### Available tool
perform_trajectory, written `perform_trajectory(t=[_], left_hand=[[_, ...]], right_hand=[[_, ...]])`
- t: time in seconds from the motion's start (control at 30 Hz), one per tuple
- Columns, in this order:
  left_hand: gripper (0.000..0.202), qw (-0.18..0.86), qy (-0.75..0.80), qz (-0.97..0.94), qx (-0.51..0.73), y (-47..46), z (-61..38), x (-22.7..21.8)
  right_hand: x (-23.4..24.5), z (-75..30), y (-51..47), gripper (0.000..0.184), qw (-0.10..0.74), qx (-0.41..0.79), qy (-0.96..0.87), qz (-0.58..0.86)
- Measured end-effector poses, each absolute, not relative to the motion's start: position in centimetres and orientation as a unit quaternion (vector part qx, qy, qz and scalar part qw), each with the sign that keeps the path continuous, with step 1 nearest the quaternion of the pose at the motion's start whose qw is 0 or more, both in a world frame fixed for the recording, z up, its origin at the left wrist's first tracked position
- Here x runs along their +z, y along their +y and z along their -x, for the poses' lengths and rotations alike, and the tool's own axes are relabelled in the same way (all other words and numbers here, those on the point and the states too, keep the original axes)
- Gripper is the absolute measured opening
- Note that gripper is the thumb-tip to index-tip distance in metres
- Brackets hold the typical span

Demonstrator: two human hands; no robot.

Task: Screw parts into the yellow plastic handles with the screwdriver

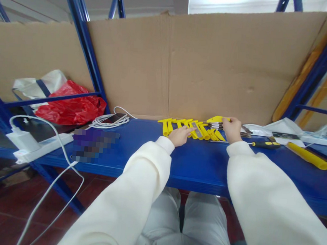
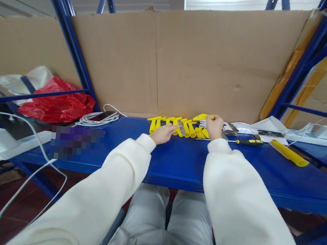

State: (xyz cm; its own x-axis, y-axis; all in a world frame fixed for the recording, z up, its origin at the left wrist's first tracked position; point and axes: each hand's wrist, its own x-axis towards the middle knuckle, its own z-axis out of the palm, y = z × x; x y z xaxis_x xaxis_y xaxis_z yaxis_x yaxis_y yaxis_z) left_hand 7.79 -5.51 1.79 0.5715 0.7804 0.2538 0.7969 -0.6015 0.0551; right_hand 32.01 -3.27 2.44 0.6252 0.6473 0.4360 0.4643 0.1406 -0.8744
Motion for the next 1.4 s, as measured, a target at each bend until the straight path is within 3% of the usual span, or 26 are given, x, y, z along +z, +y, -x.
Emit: perform_trajectory(t=[0.13, 0.3, 0.67, 0.77, 0.87, 1.2, 1.4], left_hand=[[0.057, 0.033, -0.441, 0.888, -0.126, -5.4, -7.8, 1.8], [0.06, 0.042, -0.429, 0.895, -0.119, -4.9, -7.7, 1.5], [0.058, 0.033, -0.417, 0.898, -0.139, -4.8, -7.8, 1.6], [0.056, 0.032, -0.419, 0.895, -0.148, -4.7, -7.9, 1.5], [0.053, 0.029, -0.417, 0.896, -0.151, -4.5, -7.8, 1.4], [0.049, 0.036, -0.391, 0.906, -0.159, -3.3, -7.5, 0.6], [0.051, 0.034, -0.395, 0.904, -0.159, -3.5, -7.5, 0.6]], right_hand=[[3.1, -30.5, -3.8, 0.018, 0.697, 0.296, -0.352, 0.549], [3.1, -29.6, -4.8, 0.012, 0.659, 0.406, -0.35, 0.527], [2.4, -28.1, -6.1, 0.04, 0.466, 0.451, -0.532, 0.545], [2.3, -27.6, -6.4, 0.035, 0.428, 0.458, -0.555, 0.547], [2.5, -27.2, -6.5, 0.021, 0.437, 0.477, -0.515, 0.563], [2.2, -27.8, -4.8, 0.019, 0.596, 0.402, -0.426, 0.549], [1.5, -28.3, -3.7, 0.016, 0.594, 0.398, -0.445, 0.539]])
